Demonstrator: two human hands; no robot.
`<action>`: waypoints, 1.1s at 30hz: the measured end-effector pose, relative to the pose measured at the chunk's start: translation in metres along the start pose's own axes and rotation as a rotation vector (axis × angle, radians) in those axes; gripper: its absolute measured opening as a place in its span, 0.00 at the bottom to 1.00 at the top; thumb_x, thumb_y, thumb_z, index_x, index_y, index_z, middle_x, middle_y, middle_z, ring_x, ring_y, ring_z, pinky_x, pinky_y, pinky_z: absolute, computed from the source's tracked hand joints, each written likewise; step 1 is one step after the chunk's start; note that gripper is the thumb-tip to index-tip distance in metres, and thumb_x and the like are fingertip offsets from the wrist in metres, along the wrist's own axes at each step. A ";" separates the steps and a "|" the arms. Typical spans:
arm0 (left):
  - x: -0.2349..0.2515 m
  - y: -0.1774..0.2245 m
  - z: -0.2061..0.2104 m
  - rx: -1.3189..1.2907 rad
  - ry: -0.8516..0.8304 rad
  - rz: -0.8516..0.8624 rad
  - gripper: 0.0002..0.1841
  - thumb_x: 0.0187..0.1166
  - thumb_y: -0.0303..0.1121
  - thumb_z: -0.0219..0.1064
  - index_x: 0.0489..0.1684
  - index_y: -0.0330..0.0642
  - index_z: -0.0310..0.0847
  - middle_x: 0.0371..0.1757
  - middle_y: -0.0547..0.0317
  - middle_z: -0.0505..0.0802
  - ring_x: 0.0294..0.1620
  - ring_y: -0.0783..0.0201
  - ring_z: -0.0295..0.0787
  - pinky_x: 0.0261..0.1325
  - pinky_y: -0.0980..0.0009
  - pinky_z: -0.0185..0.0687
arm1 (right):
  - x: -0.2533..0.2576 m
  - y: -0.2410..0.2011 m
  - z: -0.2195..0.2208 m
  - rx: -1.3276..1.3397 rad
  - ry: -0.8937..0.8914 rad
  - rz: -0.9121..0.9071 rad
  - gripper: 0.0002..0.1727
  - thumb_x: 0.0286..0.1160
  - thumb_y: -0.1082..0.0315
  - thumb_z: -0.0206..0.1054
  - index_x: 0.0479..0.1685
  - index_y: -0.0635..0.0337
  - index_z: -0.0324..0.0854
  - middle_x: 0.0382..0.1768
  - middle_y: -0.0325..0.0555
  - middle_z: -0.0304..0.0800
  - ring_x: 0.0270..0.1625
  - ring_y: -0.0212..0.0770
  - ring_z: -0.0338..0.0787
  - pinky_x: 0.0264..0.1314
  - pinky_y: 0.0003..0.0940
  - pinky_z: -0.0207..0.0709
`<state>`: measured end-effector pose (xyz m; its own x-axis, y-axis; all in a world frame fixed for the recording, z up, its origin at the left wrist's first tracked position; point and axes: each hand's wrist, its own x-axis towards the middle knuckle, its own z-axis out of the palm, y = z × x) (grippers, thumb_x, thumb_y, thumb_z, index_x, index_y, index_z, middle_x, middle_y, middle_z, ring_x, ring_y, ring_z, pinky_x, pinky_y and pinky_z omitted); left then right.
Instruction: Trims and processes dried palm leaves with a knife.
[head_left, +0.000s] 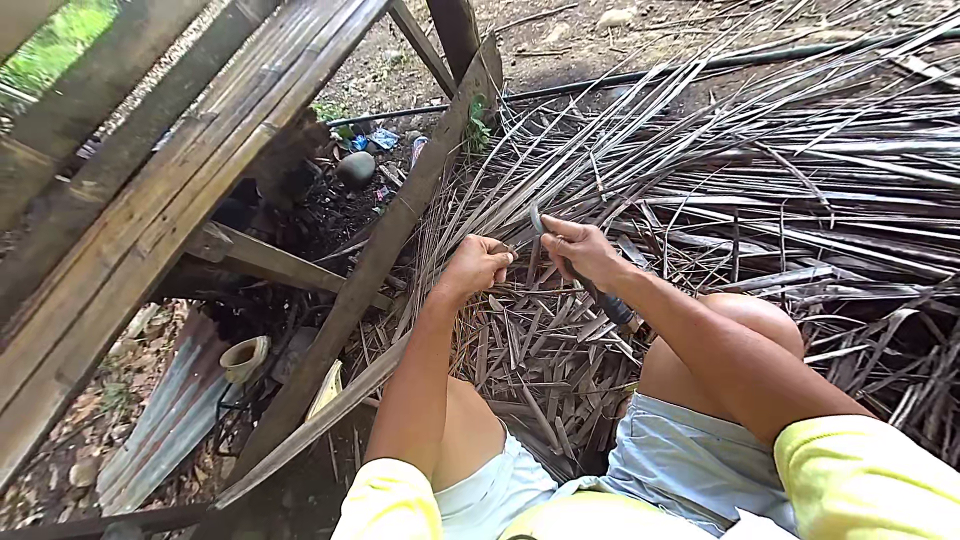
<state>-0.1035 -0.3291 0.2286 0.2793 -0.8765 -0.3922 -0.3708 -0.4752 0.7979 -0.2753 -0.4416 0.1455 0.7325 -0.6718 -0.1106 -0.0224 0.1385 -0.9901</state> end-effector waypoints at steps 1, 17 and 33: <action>-0.002 0.000 -0.001 -0.020 -0.013 0.010 0.09 0.88 0.27 0.63 0.46 0.30 0.88 0.17 0.62 0.84 0.11 0.77 0.69 0.15 0.82 0.61 | 0.002 -0.003 -0.007 0.046 0.034 0.017 0.28 0.90 0.67 0.59 0.88 0.59 0.65 0.21 0.37 0.78 0.15 0.29 0.73 0.17 0.24 0.71; -0.007 0.006 0.024 0.754 0.244 0.033 0.16 0.91 0.34 0.55 0.54 0.39 0.90 0.51 0.39 0.95 0.58 0.40 0.92 0.60 0.37 0.81 | -0.017 -0.007 0.019 0.092 -0.132 0.156 0.28 0.93 0.65 0.54 0.92 0.49 0.61 0.23 0.40 0.77 0.15 0.32 0.74 0.17 0.26 0.72; -0.026 0.022 0.047 0.917 0.315 0.108 0.14 0.87 0.29 0.56 0.53 0.35 0.90 0.50 0.40 0.95 0.53 0.41 0.94 0.53 0.42 0.85 | 0.005 -0.008 -0.007 0.218 0.096 0.116 0.27 0.91 0.66 0.59 0.87 0.56 0.66 0.22 0.37 0.78 0.14 0.29 0.74 0.14 0.23 0.71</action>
<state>-0.1603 -0.3209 0.2349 0.3780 -0.9213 -0.0914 -0.9165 -0.3864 0.1038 -0.2759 -0.4510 0.1524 0.6651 -0.7071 -0.2401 0.0522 0.3647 -0.9296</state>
